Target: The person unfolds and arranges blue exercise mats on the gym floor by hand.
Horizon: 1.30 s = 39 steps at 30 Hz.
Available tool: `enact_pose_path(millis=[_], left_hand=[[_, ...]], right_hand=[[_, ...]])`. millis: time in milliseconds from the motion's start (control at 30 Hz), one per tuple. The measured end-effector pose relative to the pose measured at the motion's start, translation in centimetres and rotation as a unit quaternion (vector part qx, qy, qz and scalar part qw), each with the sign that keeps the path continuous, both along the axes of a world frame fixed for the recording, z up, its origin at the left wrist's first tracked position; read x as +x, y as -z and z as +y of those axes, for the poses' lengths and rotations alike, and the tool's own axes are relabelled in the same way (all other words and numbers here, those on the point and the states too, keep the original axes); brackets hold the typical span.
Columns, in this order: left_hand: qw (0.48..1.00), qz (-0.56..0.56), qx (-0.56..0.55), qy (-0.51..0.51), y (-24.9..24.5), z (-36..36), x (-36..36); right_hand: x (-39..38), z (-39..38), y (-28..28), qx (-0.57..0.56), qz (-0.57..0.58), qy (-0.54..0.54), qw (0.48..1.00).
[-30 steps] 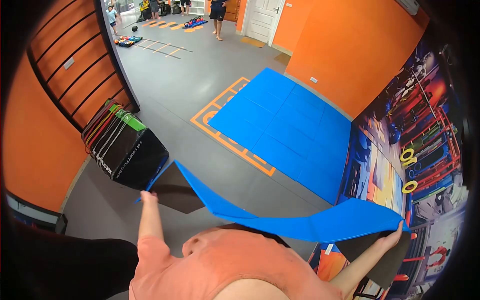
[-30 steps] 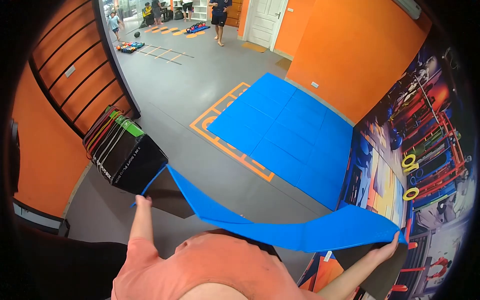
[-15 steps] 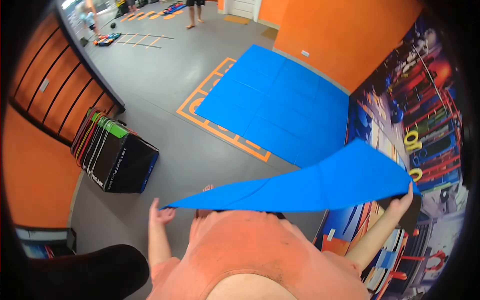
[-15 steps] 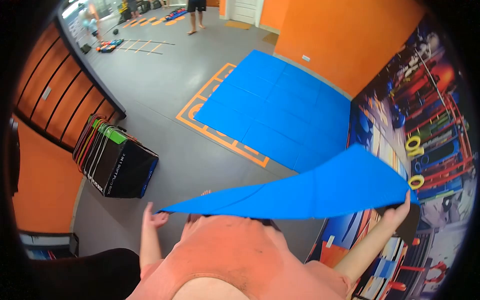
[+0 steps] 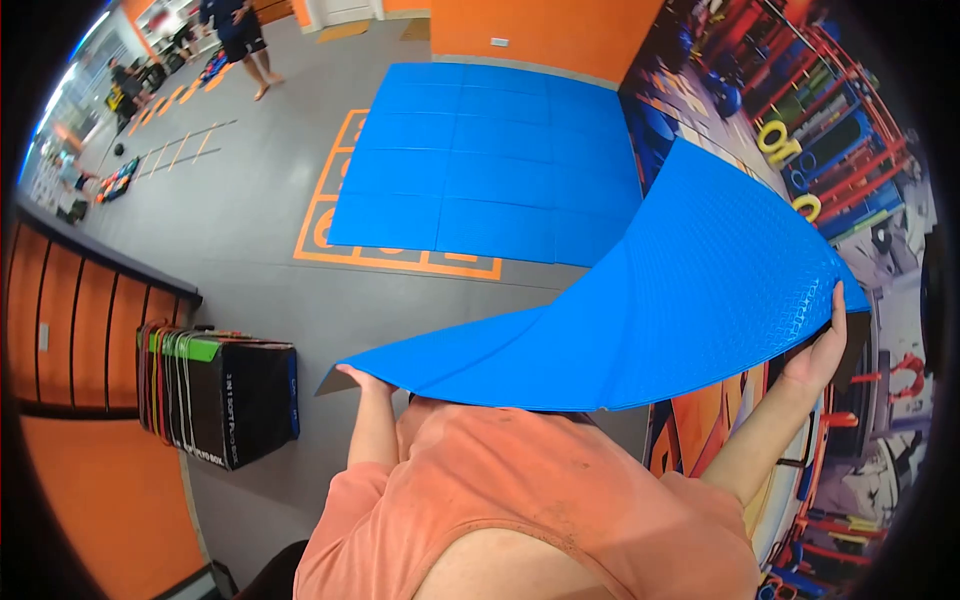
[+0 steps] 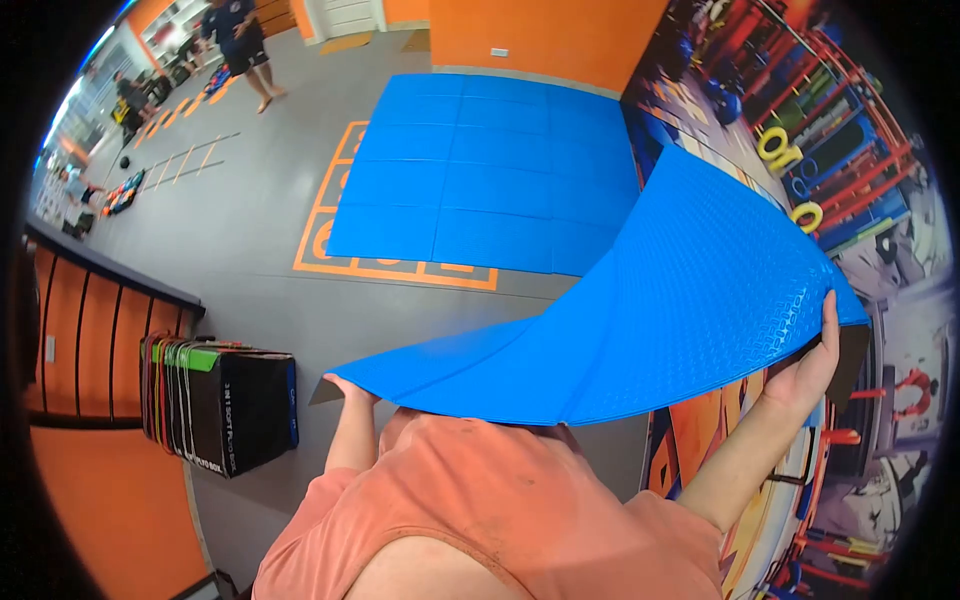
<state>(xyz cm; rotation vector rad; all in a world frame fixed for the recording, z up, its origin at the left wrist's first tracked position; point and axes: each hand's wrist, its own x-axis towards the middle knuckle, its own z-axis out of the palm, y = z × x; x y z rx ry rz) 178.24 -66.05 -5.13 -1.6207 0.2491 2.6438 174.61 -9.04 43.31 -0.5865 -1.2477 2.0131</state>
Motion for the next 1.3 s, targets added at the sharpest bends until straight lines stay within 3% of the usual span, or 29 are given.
enact_pose_path(millis=[67,100,133,200,267,333,400,433,500,567,633,733,900,1067,1300], left_hand=[[0.999,-0.023,0.006,-0.043,-2.7,1.5,-1.6],[0.992,-0.119,-0.021,0.028,-1.4,0.6,-2.3],[0.992,-0.119,-0.02,0.035,4.2,-0.3,-2.2],[0.945,-0.129,-0.107,0.28,13.6,-2.9,-3.2],[0.922,-0.128,-0.109,0.348,16.0,-0.2,-4.2],[0.915,-0.141,-0.215,0.312,17.2,4.7,-4.2],[0.909,-0.156,-0.247,0.297,13.2,8.3,-4.2],[0.935,-0.109,-0.201,0.271,14.5,7.5,-4.5],[0.957,-0.059,-0.152,0.241,12.5,7.5,-5.1],[0.906,-0.077,-0.37,0.188,6.0,8.5,-7.0],[0.887,0.025,-0.378,0.265,4.6,4.2,-9.2],[0.859,0.087,-0.449,0.23,2.7,-1.4,-13.2],[0.827,0.121,-0.505,0.216,-10.4,-8.0,-17.2],[0.779,0.17,-0.563,0.216,-18.6,-13.7,-21.2],[0.699,0.269,-0.639,0.174,-28.9,-16.1,-23.6]], right_hand=[[1.0,0.7,-0.4,0.022,-0.004,0.023,0.999],[1.6,1.1,-0.5,0.04,-0.003,0.036,0.999],[2.1,1.6,-0.5,0.042,-0.003,0.043,0.998],[3.2,2.8,-0.4,0.051,0.0,0.042,0.998],[4.4,3.5,-0.4,0.048,0.004,0.055,0.997],[5.4,4.1,-0.4,0.042,0.008,0.066,0.997],[6.3,4.9,-0.5,0.023,0.031,0.078,0.996],[6.5,5.0,-0.7,0.022,0.025,0.088,0.996],[6.6,6.3,-0.3,0.026,0.024,0.091,0.995],[6.0,7.5,0.2,0.031,0.025,0.087,0.995],[4.8,8.1,1.5,0.111,0.006,0.133,0.985],[3.2,12.2,4.6,0.117,-0.006,0.124,0.985],[-0.3,18.2,10.2,0.034,-0.03,0.098,0.994],[-5.8,23.4,17.4,-0.079,-0.071,0.051,0.993],[-10.5,19.4,16.5,-0.142,-0.026,-0.003,0.99]])
